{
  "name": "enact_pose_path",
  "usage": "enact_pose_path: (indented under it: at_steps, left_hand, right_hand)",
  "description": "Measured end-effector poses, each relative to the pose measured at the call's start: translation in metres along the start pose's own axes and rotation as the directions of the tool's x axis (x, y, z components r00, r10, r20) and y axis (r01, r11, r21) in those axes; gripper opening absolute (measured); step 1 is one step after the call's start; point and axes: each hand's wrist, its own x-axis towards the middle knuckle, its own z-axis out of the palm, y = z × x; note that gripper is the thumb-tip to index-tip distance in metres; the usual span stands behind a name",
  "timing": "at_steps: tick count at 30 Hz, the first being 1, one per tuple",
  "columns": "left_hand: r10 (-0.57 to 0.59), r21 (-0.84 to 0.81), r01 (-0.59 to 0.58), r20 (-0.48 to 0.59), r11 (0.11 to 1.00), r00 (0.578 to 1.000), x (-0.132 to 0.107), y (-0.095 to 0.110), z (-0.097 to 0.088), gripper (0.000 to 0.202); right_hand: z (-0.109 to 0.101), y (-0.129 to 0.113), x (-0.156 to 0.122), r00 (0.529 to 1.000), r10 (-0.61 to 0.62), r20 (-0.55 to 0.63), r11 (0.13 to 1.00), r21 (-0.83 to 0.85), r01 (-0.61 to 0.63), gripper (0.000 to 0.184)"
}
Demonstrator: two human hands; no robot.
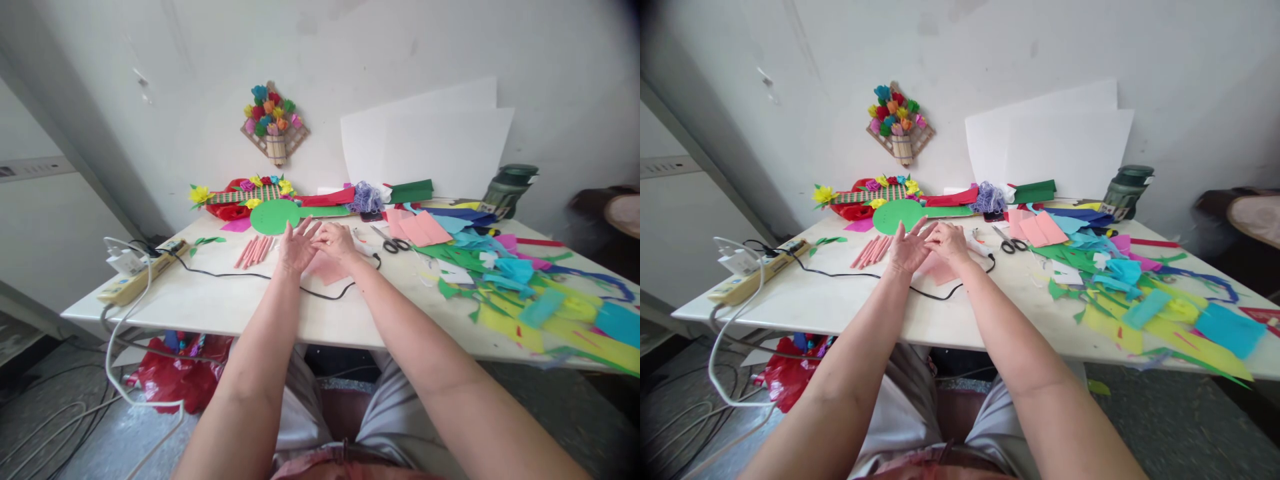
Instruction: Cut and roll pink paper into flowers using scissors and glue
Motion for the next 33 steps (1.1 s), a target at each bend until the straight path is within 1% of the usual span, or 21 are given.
enact_pose_path:
  at_steps: [5, 7, 9, 12, 13, 15, 17, 18, 20, 22, 23, 25, 26, 27, 28, 29, 31, 33]
  left_hand:
    - [0.065, 0.029, -0.064, -0.035, 0.998, 0.997, -0.004, 0.001, 0.007, 0.055]
    - [0.08, 0.038, -0.078, -0.032, 0.996, 0.996, -0.006, 0.002, 0.01, 0.054]
    - [0.074, 0.034, -0.074, -0.012, 0.997, 0.997, -0.007, 0.003, 0.01, 0.054]
    - [0.066, 0.046, -0.066, 0.006, 0.997, 0.998, -0.004, 0.004, 0.007, 0.052]
    - [0.075, 0.06, -0.075, -0.001, 0.995, 0.997, -0.002, 0.004, 0.005, 0.05]
    - [0.131, 0.108, -0.125, -0.045, 0.986, 0.99, 0.003, 0.003, 0.0, 0.044]
    - [0.228, 0.18, -0.202, -0.139, 0.963, 0.964, 0.007, 0.002, -0.005, 0.034]
    - [0.26, 0.21, -0.221, -0.183, 0.952, 0.948, 0.009, 0.002, -0.007, 0.03]
    - [0.305, 0.244, -0.246, -0.242, 0.938, 0.921, 0.01, 0.002, -0.011, 0.028]
    - [0.328, 0.269, -0.258, -0.26, 0.928, 0.908, 0.01, 0.003, -0.012, 0.031]
    - [0.335, 0.285, -0.259, -0.261, 0.923, 0.905, 0.011, 0.004, -0.012, 0.032]
    - [0.342, 0.326, -0.25, -0.265, 0.912, 0.902, 0.011, 0.006, -0.01, 0.032]
    - [0.34, 0.347, -0.239, -0.268, 0.907, 0.901, 0.012, 0.007, -0.009, 0.032]
    - [0.334, 0.368, -0.224, -0.271, 0.903, 0.903, 0.013, 0.009, -0.008, 0.032]
    - [0.327, 0.388, -0.208, -0.271, 0.898, 0.905, 0.013, 0.011, -0.006, 0.032]
    - [0.316, 0.413, -0.187, -0.272, 0.891, 0.909, 0.014, 0.013, -0.005, 0.032]
    - [0.305, 0.475, -0.15, -0.268, 0.867, 0.914, 0.015, 0.017, -0.004, 0.033]
    - [0.308, 0.553, -0.119, -0.263, 0.825, 0.914, 0.015, 0.021, -0.006, 0.033]
  right_hand:
    - [0.006, 0.002, 0.001, 1.0, -0.004, -0.025, 0.999, 0.043, 0.005, 0.01]
    - [0.008, 0.005, 0.002, 0.999, 0.013, -0.032, 0.997, 0.071, -0.011, 0.014]
    - [0.007, 0.006, 0.003, 0.996, 0.066, -0.052, 0.993, 0.105, -0.06, 0.016]
    - [-0.003, 0.006, 0.004, 0.98, 0.182, -0.078, 0.971, 0.172, -0.166, 0.02]
    - [-0.007, 0.005, 0.004, 0.977, 0.208, -0.051, 0.959, 0.206, -0.193, 0.023]
    - [-0.014, 0.003, 0.002, 0.969, 0.243, 0.047, 0.929, 0.277, -0.246, 0.031]
    - [-0.019, 0.0, 0.0, 0.958, 0.253, 0.132, 0.895, 0.345, -0.284, 0.037]
    - [-0.021, -0.001, -0.001, 0.954, 0.254, 0.159, 0.876, 0.381, -0.297, 0.039]
    - [-0.023, -0.003, -0.003, 0.949, 0.235, 0.209, 0.834, 0.458, -0.307, 0.042]
    - [-0.026, -0.004, -0.004, 0.94, 0.155, 0.305, 0.793, 0.528, -0.303, 0.042]
    - [-0.027, -0.004, -0.004, 0.923, 0.09, 0.375, 0.769, 0.562, -0.304, 0.04]
    - [-0.03, -0.003, -0.004, 0.86, -0.049, 0.508, 0.713, 0.621, -0.326, 0.029]
    - [-0.031, -0.003, -0.004, 0.83, -0.1, 0.549, 0.687, 0.641, -0.341, 0.025]
    - [-0.032, -0.002, -0.004, 0.814, -0.125, 0.567, 0.672, 0.652, -0.351, 0.023]
    - [-0.032, -0.002, -0.004, 0.816, -0.125, 0.564, 0.669, 0.655, -0.351, 0.023]
    - [-0.033, -0.002, -0.004, 0.831, -0.104, 0.547, 0.675, 0.652, -0.345, 0.023]
    - [-0.034, -0.002, -0.003, 0.872, -0.029, 0.488, 0.688, 0.643, -0.337, 0.027]
    - [-0.034, -0.003, -0.002, 0.903, 0.05, 0.427, 0.679, 0.649, -0.345, 0.031]
